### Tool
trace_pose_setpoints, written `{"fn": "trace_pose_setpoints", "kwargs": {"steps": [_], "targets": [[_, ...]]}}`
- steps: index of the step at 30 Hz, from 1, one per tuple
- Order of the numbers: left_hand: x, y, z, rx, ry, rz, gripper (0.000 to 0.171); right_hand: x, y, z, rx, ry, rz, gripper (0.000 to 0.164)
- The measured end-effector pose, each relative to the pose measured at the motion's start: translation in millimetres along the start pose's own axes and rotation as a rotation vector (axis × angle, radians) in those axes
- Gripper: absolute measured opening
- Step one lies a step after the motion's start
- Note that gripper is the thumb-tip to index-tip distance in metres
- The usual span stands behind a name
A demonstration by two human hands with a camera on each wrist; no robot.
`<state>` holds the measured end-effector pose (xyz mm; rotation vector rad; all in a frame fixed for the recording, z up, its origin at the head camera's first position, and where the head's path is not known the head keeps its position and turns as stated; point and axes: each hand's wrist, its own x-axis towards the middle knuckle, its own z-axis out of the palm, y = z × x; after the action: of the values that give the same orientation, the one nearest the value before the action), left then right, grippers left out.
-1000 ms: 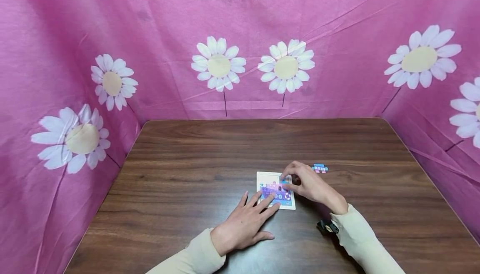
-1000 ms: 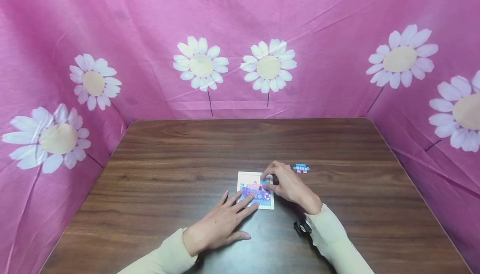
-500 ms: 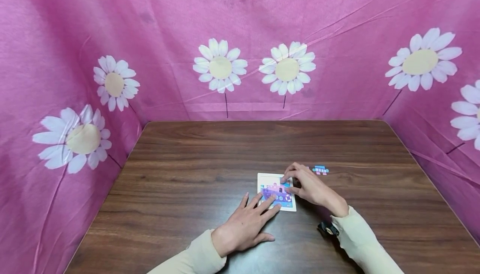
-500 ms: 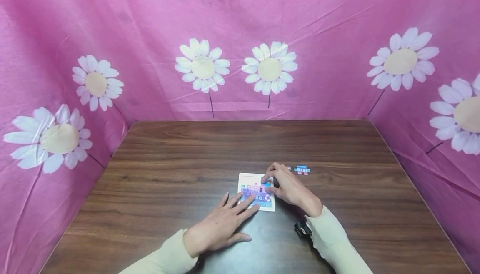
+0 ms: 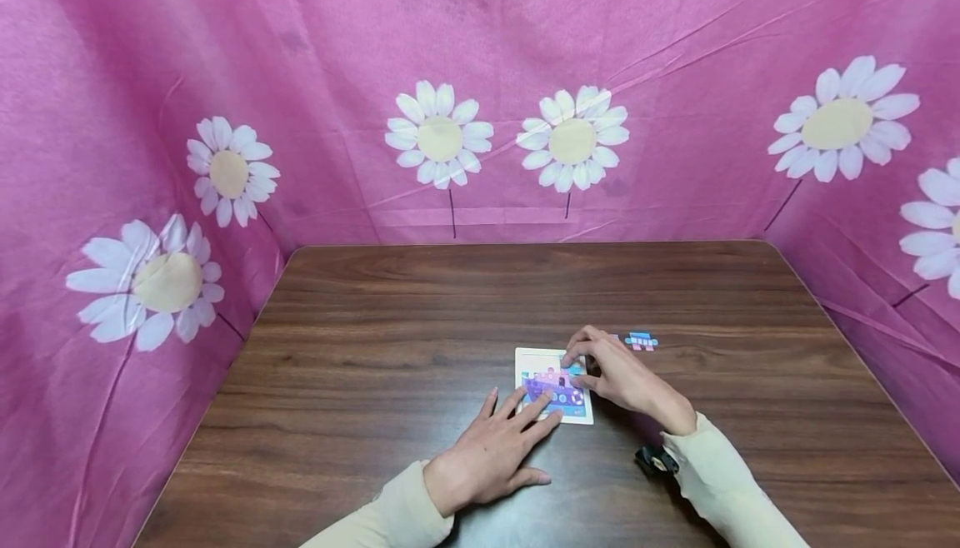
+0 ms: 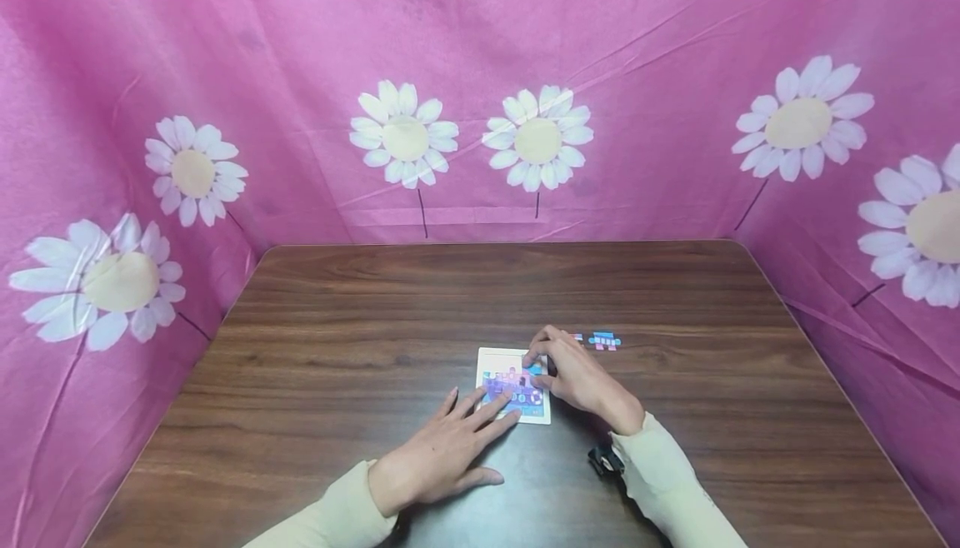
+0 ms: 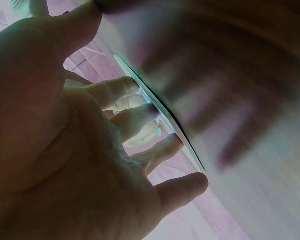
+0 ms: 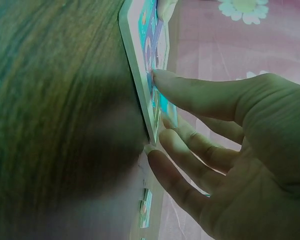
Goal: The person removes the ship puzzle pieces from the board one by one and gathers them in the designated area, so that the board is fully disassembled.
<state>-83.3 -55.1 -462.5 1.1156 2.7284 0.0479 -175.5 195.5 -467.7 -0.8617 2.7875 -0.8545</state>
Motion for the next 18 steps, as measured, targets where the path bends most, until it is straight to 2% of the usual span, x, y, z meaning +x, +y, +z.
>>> {"fn": "trace_pose_setpoints", "kwargs": {"steps": [9,18], "targets": [[-0.8,0.5,-0.2,0.009,0.009,0.0,0.076,1.6,1.5,2.7,0.063,0.085,-0.052,0.021],[-1.0,1.3,-0.9,0.002,0.01,-0.002,0.076,4.8,3.1,2.5,0.113,0.122,-0.015,0.018]]}}
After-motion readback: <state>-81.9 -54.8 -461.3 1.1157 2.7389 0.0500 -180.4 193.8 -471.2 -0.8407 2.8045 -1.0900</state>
